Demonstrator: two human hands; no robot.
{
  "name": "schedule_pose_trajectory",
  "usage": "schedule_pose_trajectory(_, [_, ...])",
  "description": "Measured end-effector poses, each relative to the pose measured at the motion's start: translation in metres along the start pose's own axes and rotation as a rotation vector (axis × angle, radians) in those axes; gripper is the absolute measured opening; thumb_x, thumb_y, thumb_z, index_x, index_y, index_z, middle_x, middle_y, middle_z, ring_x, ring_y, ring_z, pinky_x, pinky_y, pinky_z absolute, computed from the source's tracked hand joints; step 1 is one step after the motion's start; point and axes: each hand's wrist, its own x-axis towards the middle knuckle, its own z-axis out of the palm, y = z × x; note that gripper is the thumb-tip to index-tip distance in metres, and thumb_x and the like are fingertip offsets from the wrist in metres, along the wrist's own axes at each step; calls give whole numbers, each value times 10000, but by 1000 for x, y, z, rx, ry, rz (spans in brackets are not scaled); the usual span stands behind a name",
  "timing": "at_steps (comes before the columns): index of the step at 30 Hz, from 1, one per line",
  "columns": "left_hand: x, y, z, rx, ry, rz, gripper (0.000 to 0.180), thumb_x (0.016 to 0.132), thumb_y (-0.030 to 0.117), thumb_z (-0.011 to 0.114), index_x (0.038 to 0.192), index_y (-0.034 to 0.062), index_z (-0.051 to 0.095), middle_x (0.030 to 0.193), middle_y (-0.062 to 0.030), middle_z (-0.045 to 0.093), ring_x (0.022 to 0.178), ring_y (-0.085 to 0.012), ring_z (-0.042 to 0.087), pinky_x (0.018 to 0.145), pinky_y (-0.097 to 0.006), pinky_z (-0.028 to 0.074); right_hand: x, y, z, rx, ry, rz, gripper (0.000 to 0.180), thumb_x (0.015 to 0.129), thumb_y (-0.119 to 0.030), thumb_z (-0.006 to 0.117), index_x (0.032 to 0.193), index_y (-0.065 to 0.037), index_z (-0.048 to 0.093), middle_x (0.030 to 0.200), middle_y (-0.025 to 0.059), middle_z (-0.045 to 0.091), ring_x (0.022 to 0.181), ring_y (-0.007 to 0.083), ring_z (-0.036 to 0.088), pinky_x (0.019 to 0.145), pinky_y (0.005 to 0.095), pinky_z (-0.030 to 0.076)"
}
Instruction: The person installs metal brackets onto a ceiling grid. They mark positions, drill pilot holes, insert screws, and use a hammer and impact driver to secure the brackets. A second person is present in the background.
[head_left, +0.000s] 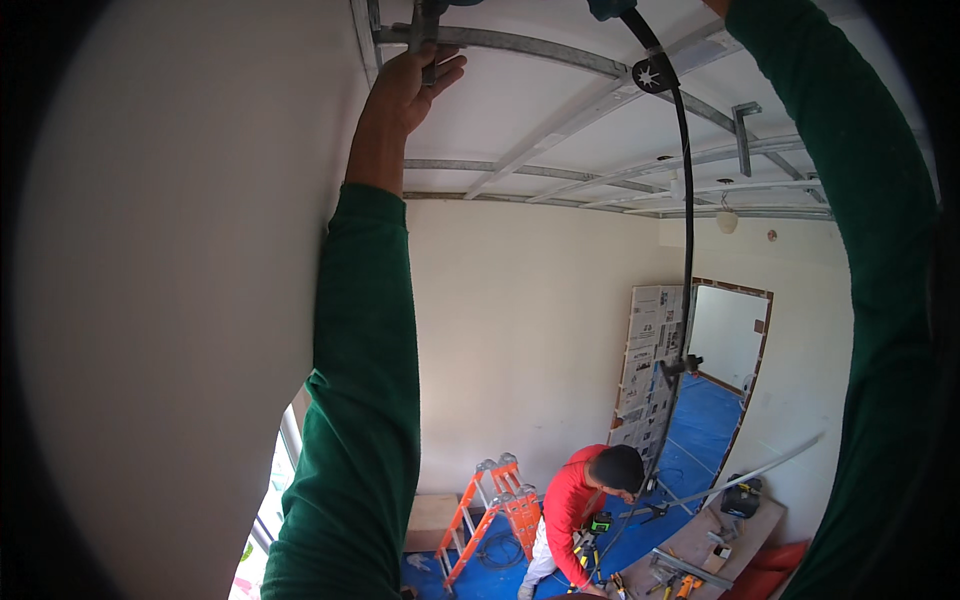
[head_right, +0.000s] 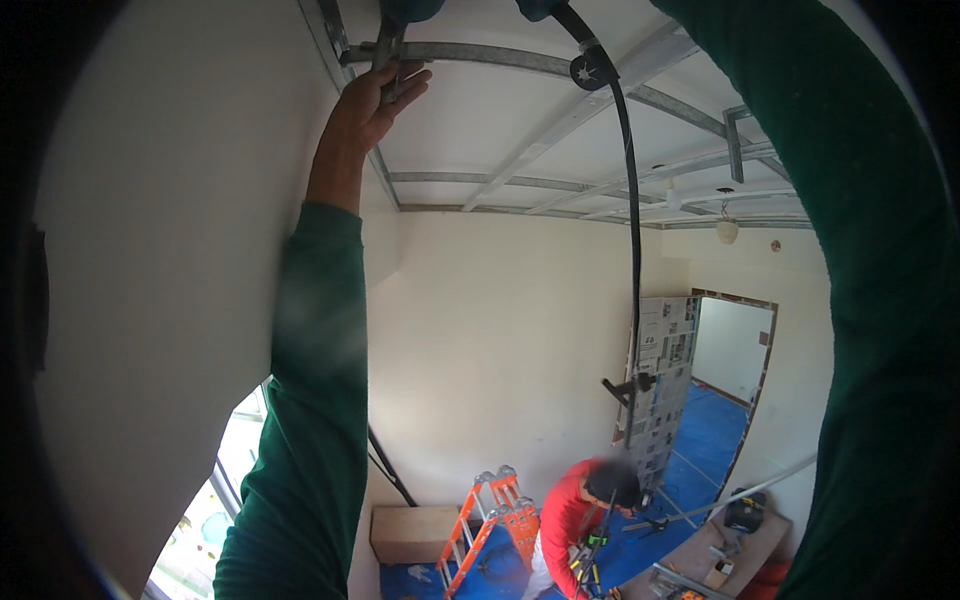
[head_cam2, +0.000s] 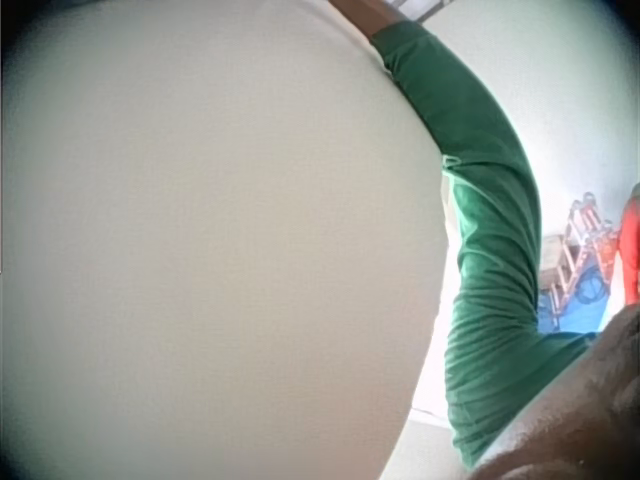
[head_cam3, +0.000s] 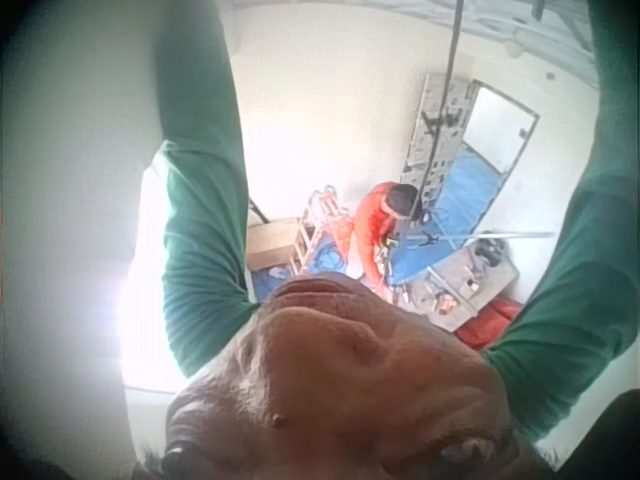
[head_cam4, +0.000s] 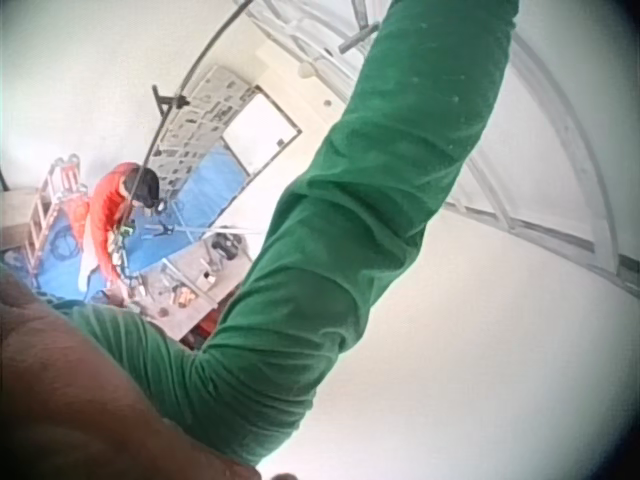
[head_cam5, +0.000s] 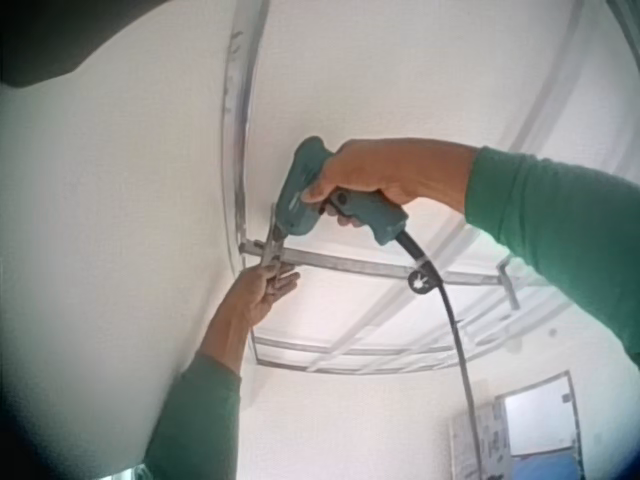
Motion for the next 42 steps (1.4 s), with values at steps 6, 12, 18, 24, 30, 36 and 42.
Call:
schedule_pose_trajectory(6, [-9, -7, -10, -307, -127, 9, 476, 1103, 152, 539, 1460, -138, 416, 1377, -307, 585, 1360, -447, 544, 1173, -526, 487, 7, -8, -8, -11, -45, 9, 256, 1021, -173, 709, 1096, 72, 710, 902, 137, 693, 731, 219, 661, 649, 349, 575])
schedule_pose_trajectory(12, [-14, -35, -31, -883, -428, -24, 788, 1051, 275, 563, 1607, -138, 188, 1661, -354, 284, 1593, -490, 212, 1340, -598, 162, 18, -11, -6, -44, -88, 2, 293, 1021, -203, 715, 1119, 72, 690, 933, 140, 690, 764, 221, 666, 671, 352, 579])
schedule_pose_trajectory(18, [0, -118, 10, -443, -94, 104, 684, 1021, 151, 615, 1615, -7, 315, 1628, -208, 393, 1575, -400, 300, 1336, -523, 194, 16, -19, -5, -86, -61, 25, 317, 1027, -219, 713, 1151, 71, 677, 931, 139, 690, 760, 216, 662, 677, 354, 583])
schedule_pose_trajectory(24, [96, -87, 53, -579, -88, 286, 289, 1027, 127, 690, 1285, 25, 606, 1356, -87, 619, 1330, -222, 552, 1201, -424, 384, 20, -24, -6, -87, -97, 45, 321, 1017, -216, 729, 1157, 66, 668, 929, 142, 697, 751, 205, 677, 659, 332, 595])
schedule_pose_trajectory(30, [106, -103, 39, 1077, 266, 1318, 248, 1033, 36, 625, 1278, 9, 649, 1304, -212, 694, 1259, -306, 646, 1112, -451, 508, 19, -20, -11, -95, -42, 14, 332, 991, -185, 761, 1176, 70, 656, 945, 152, 710, 742, 202, 700, 646, 314, 621])
schedule_pose_trajectory(36, [123, -104, 24, 1046, 194, 1014, 253, 972, -54, 621, 1218, -14, 661, 1212, -186, 694, 1150, -338, 667, 967, -400, 551, 19, -15, -3, -121, 30, 25, 352, 982, -189, 771, 1199, 52, 631, 927, 121, 712, 684, 161, 689, 608, 267, 613])
schedule_pose_trajectory(42, [121, -108, 15, 1028, 173, 1197, 252, 904, -89, 629, 1141, -11, 663, 1173, -198, 695, 1090, -349, 686, 936, -385, 556, 16, -5, 0, -92, 33, 55, 293, 979, -189, 768, 1132, 25, 640, 891, 100, 696, 679, 151, 679, 599, 268, 607])
